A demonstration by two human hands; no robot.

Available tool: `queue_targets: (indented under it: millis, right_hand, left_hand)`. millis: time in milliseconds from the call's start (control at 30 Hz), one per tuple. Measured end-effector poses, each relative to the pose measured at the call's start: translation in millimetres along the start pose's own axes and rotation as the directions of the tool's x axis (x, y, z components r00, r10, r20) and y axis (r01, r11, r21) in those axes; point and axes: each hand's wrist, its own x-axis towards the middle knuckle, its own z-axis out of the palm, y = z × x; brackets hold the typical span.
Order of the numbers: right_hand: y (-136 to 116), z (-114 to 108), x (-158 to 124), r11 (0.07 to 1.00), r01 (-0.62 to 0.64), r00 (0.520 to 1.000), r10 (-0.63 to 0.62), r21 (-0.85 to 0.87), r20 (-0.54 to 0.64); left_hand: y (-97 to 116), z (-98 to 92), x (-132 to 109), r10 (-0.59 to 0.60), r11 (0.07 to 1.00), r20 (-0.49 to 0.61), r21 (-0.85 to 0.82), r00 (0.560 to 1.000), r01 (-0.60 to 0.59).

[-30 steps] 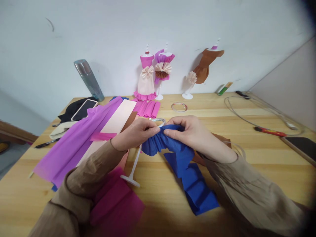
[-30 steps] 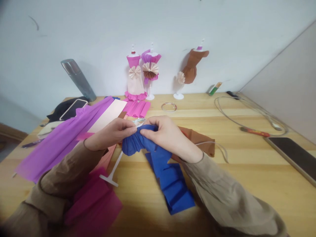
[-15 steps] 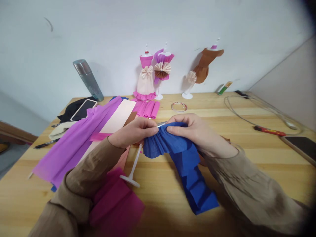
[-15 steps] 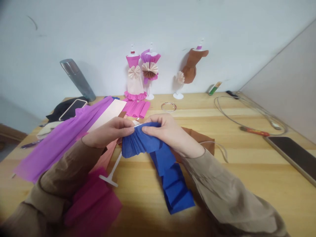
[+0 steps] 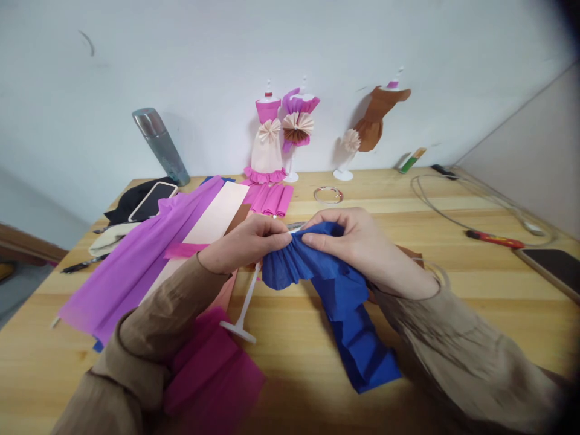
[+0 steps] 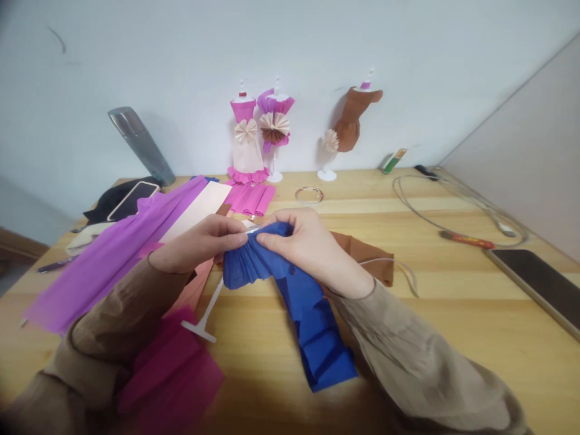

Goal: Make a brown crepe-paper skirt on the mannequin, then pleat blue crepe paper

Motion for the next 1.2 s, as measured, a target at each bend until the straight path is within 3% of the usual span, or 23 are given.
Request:
queue_targets:
  millis: [233, 533, 767, 933, 1000, 1033, 1100, 1167, 1200]
  right_hand:
    - [1.0, 3.3, -1.3, 0.992, -0.022, 1.000, 0.024, 0.126, -0.015]
    - [2.0, 2.7, -2.3, 0.988, -0.051, 0.998, 0.056, 0.146, -0.026]
    - [2.8, 0.2, 0.7, 0.998, 0.064, 0.997, -0.064, -0.020, -0.041]
    - [6.0, -6.8, 3.4, 0.964, 0.177, 0.984, -0.169, -0.198, 0.057]
    - [6.3, -10.9, 1.4, 0.931, 0.233, 0.971, -0.240, -0.281, 0.011]
    - [5.7, -12.8, -0.7, 0.899, 0.286, 0.948, -0.317, -0.333, -0.041]
    - [2.9, -15.7, -6.3, 0.763, 0.463, 0.840, -0.540, -0.450, -0.051]
    - [0.2, -16.0, -12.0, 0.551, 0.656, 0.703, -0.695, -0.515, 0.152]
    - [-0.1, -14.9, -13.9, 0.458, 0.727, 0.648, -0.705, -0.511, 0.290]
  left_hand:
    - [0.2, 1.9, 0.8, 0.022, 1.000, -0.008, -0.018, 1.000, -0.022]
    - [-1.0, -0.1, 0.3, 0.014, 1.000, -0.011, -0.003, 1.000, -0.014]
    - [-7.2, 0.7, 0.7, -0.085, 0.988, -0.033, -0.134, 0.996, 0.080]
    - [-6.5, 0.0, 2.0, -0.120, 0.976, -0.024, -0.185, 0.992, 0.114]
    - [-6.7, -2.4, 2.3, -0.109, 0.975, -0.025, -0.196, 0.994, 0.102]
    - [-7.1, -4.0, 2.4, -0.104, 0.975, -0.030, -0.201, 0.994, 0.096]
    - [-7.9, -7.2, 2.3, -0.096, 0.974, -0.034, -0.208, 0.995, 0.087]
    - [-8.0, -9.7, 1.9, -0.092, 0.971, -0.030, -0.226, 0.995, 0.083]
    - [-7.7, -10.3, 1.6, -0.091, 0.967, -0.031, -0.243, 0.995, 0.081]
